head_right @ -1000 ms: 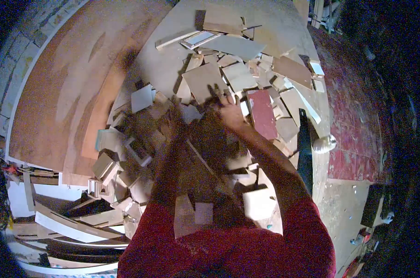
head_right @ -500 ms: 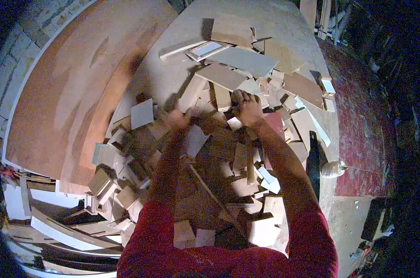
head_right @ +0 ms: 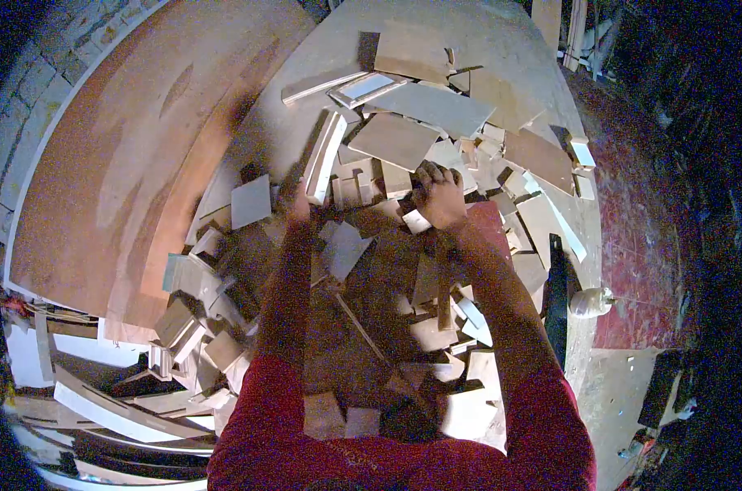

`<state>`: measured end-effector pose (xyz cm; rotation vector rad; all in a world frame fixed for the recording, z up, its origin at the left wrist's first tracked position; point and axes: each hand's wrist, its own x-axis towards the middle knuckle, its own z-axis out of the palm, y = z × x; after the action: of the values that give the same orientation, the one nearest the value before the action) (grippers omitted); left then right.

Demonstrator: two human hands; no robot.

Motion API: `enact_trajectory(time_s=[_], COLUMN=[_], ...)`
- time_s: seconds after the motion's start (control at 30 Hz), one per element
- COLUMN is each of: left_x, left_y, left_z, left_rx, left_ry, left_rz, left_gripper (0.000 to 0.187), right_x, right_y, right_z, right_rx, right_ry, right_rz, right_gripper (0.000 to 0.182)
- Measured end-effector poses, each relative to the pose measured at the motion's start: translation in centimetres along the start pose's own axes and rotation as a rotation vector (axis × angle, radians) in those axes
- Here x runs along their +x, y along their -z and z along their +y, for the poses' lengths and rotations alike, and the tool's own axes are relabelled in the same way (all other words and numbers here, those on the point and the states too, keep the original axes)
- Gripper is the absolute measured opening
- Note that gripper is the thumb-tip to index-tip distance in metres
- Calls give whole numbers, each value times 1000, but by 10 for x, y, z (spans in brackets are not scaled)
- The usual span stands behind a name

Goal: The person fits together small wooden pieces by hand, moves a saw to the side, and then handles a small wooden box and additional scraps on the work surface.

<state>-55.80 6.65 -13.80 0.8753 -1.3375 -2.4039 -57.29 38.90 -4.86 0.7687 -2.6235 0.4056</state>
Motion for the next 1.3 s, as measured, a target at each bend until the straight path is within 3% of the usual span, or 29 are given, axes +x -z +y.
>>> enact_trajectory(time_s=[0.03,0.1,0.13,0.2,0.3,0.33,0.4,0.43,0.5,0.53,0.63,0.7,0.73,0.8,0.87,0.97,1.0,1.07,1.1,1.23,1.3], left_x=[18,49,30,-47,-72,-48,19,1,-29,-26,-35,-74,-71,-62,-44,-20,-25,-41,-38,-30,-37], left_y=[6,15,3,-33,-47,-37,-5,-15,-33,-33,-46,-77,-78,-80,-91,-109,-117,-137,-145,-155,-153], left_z=[-13,-35,-21,32,46,35,6,15,28,23,23,36,36,36,22,10,9,9,5,18,24], left_rx=[-4,530,526,1113,1030,1030,273,278,105,108,330,1269,1268,1367,1378,1563,1564,1719,1720,1731,1773], left_ry=[-1,-727,-729,-942,-829,-826,-333,-327,-555,-551,-558,-913,-914,-1105,-1055,-468,-470,-679,-660,-503,-519], left_rz=[-2,-114,-113,30,91,88,57,57,161,161,231,705,706,45,-20,-43,-53,225,314,245,217], left_gripper=[60,67,67,61,62,62,67,67,69,69,68,67,67,71,71,80,80,85,80,60,57], right_x=[0,0,0,1,2,1,1,1,2,2,1,1,1,1,1,2,1,1,1,0,0], right_y=[-2,-6,-6,-5,-3,-1,-1,-2,-2,-1,-1,0,0,1,3,6,5,3,5,6,6], right_z=[1,4,4,3,2,1,-1,-1,-1,-1,-1,-1,-2,-2,-4,-5,-4,-3,-4,-5,-3], right_rx=[-4,16,13,42,18,9,23,38,32,23,24,18,19,19,31,65,61,56,60,83,95], right_ry=[2,47,50,42,41,43,27,14,25,43,34,31,17,2,13,2,-5,11,3,-26,-22], right_rz=[2,74,75,65,55,58,63,70,71,78,68,62,36,12,37,29,30,34,21,18,33], right_gripper=[46,50,50,51,48,46,47,49,54,59,59,58,55,52,52,52,52,52,53,54,53])
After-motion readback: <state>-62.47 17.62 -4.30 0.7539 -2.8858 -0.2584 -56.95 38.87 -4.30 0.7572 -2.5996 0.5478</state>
